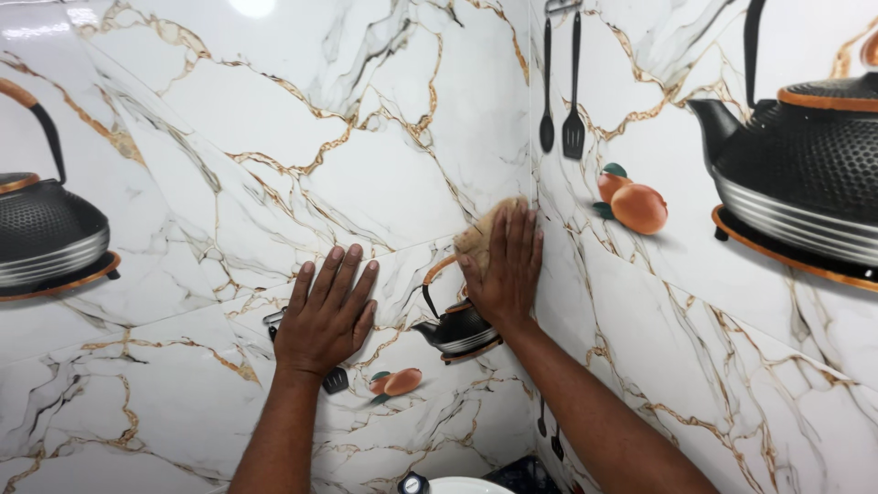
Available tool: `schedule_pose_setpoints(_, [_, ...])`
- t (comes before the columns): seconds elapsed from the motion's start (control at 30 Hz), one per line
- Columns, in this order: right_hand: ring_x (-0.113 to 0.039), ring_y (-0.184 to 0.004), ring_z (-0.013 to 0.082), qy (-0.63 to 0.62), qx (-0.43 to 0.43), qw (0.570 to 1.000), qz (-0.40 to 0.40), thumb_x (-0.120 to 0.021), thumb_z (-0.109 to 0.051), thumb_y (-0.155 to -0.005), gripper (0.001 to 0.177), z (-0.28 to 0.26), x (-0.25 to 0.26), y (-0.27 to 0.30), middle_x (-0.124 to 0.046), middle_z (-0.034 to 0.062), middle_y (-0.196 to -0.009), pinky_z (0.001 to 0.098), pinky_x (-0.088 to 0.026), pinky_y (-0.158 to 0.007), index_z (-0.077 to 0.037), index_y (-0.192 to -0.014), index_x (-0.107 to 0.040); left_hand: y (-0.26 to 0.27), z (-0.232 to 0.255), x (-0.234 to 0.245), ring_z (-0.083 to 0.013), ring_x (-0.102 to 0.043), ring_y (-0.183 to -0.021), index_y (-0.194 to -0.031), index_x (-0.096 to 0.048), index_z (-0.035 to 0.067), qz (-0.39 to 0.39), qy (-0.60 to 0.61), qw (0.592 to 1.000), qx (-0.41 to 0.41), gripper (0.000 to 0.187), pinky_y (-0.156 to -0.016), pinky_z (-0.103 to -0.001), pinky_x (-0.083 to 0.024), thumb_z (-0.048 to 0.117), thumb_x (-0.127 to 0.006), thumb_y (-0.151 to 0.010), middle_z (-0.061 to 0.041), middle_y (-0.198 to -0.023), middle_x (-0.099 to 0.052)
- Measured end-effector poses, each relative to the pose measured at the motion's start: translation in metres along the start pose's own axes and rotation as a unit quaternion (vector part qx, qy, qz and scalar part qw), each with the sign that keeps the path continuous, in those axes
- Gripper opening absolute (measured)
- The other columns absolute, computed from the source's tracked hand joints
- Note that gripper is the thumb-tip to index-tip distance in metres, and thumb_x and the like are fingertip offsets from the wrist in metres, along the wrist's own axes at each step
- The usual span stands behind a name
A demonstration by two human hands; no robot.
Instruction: The person wipes the wall tiles and the area around a sink using a cloth by hand.
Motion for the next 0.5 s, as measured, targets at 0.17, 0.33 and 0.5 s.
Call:
schedule_pose_setpoints(0.17, [-0.007,-0.161,0.0410,-0.009,0.049,0.999,0.009,-0.041,-0.054,-0.106,0.085,-0.023,-0.013,0.028,-0.009,0.0283,-0.171,0.0582,-0.005,-0.130,0.002,-0.164,-0.013,0.000,-0.002,0.002,-0.0199,-0.033,-0.153,-0.156,-0.047,0.025,0.011,-0.002,1.000,-0.001,0.055,-0.128,-0.044,-0.018,0.042,-0.049,-0.105,-0.003,-0.164,-0.042])
schedule_pose_setpoints(0.33, [-0.009,-0.160,0.0378,-0.017,0.200,0.977,-0.078,-0.040,-0.062,-0.105,0.085,-0.071,-0.036,0.062,-0.012,0.0214,-0.171,0.0569,-0.007,-0.128,-0.007,-0.165,-0.018,0.000,-0.003,0.002,-0.0200,-0.034,-0.152,-0.156,-0.048,0.025,0.013,0.016,1.000,0.006,0.055,-0.128,-0.044,-0.019,0.042,-0.050,-0.104,-0.003,-0.163,-0.043])
schedule_pose_setpoints(0.5, [-0.013,-0.161,0.0298,0.047,0.213,0.972,-0.093,-0.040,-0.069,-0.102,0.079,-0.068,-0.032,0.048,-0.015,0.0127,-0.173,0.0549,-0.010,-0.129,-0.024,-0.165,-0.024,-0.002,-0.006,0.011,-0.0202,-0.035,-0.151,-0.154,-0.049,0.023,0.025,0.052,0.998,0.006,0.055,-0.127,-0.043,-0.020,0.040,-0.052,-0.103,-0.004,-0.162,-0.043])
Point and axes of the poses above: each hand's wrist, its own y-axis away from the middle knuckle, its own x-axis out of the back of the hand, z = x × y, the point moved 9 cm from there along -y, towards the middle knuckle
